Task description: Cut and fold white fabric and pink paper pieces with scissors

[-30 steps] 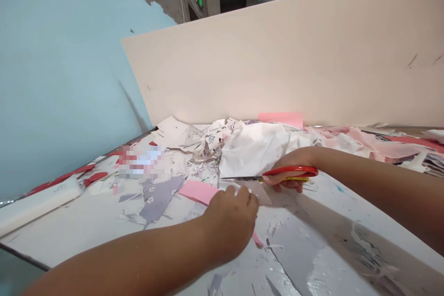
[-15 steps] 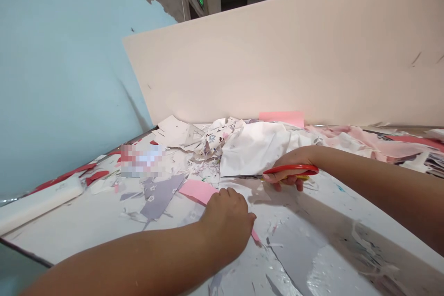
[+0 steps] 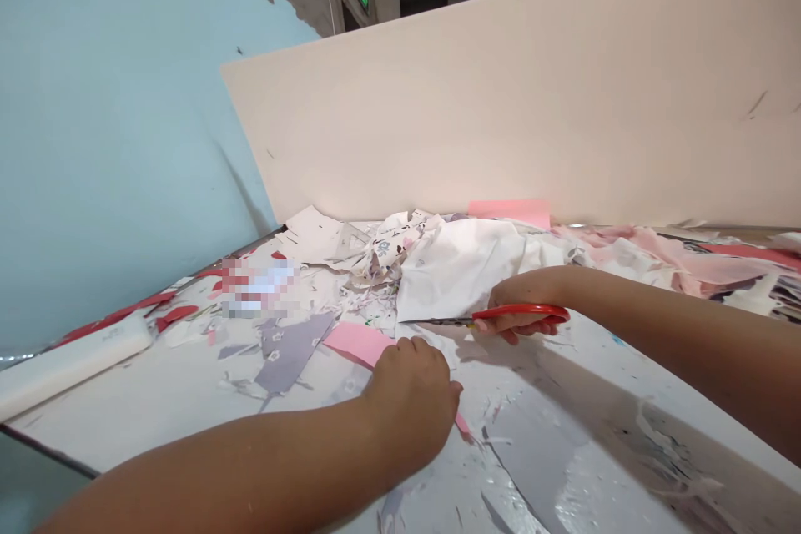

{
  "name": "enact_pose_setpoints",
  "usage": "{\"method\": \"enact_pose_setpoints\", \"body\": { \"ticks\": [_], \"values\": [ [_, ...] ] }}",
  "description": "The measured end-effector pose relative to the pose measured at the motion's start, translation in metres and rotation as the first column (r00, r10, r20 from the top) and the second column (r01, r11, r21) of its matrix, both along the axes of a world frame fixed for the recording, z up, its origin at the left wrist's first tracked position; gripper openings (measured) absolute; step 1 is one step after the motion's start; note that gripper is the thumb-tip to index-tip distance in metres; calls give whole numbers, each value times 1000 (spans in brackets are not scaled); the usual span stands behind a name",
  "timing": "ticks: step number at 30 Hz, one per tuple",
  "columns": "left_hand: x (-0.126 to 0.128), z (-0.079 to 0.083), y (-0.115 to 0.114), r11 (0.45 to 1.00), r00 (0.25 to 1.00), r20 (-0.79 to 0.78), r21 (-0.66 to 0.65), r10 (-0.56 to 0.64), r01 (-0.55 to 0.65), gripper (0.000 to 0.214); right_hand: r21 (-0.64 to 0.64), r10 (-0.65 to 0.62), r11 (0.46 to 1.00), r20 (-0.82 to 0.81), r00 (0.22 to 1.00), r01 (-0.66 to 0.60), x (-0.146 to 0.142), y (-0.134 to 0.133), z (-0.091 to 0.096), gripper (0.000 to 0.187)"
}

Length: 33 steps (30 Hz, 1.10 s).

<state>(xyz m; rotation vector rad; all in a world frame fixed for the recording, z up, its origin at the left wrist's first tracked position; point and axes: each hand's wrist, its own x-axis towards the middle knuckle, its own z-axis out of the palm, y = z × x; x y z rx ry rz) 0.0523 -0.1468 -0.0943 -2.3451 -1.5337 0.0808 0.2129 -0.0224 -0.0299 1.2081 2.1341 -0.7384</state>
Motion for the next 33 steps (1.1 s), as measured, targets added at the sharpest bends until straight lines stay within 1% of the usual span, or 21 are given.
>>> {"method": "enact_pose_setpoints", "body": {
  "ticks": [3,6,8,10,13,16,18,21,24,28,31,33],
  "values": [
    [0,0,0,1000,1000,-6,7,-8,8,35,-62,-60,996,-58,997,56,0,0,-3,50],
    [0,2,0,999,1000,-19,-33,-16,16,36,-162,-143,979,-94,985,127,-1,-1,-4,50],
    [0,4,-1,998,1000,-25,-56,-18,17,37,-193,-162,971,-106,981,140,-4,-2,-5,50],
    [-1,4,-1,998,1000,-26,-62,-10,8,37,-196,-157,971,-99,983,135,-8,-1,-4,50],
    [-1,2,-1,999,999,-36,-52,-10,8,38,-153,-101,984,-68,993,90,-13,1,-4,53],
    [-2,-1,0,999,998,-47,-28,-31,30,37,-47,-1,999,-20,1000,0,-17,2,-2,57],
    [-2,-2,1,999,999,-41,-9,-34,33,37,2,36,999,25,999,-36,-19,0,-1,59],
    [-2,-3,1,999,999,-21,-5,-34,34,37,8,53,999,62,997,-54,-22,-4,2,60],
    [-2,-4,2,999,999,8,3,-40,40,37,21,80,997,49,996,-81,-22,-6,5,60],
    [-2,-5,2,999,999,20,3,-32,32,37,68,79,995,-21,997,-77,-19,-7,5,55],
    [-2,-2,2,998,998,-16,-28,-65,64,35,24,75,997,-59,995,-74,-18,-8,4,53],
    [-1,0,2,995,995,-48,-57,-90,88,35,41,48,998,-102,994,-44,-17,-9,4,55]
  ]
}}
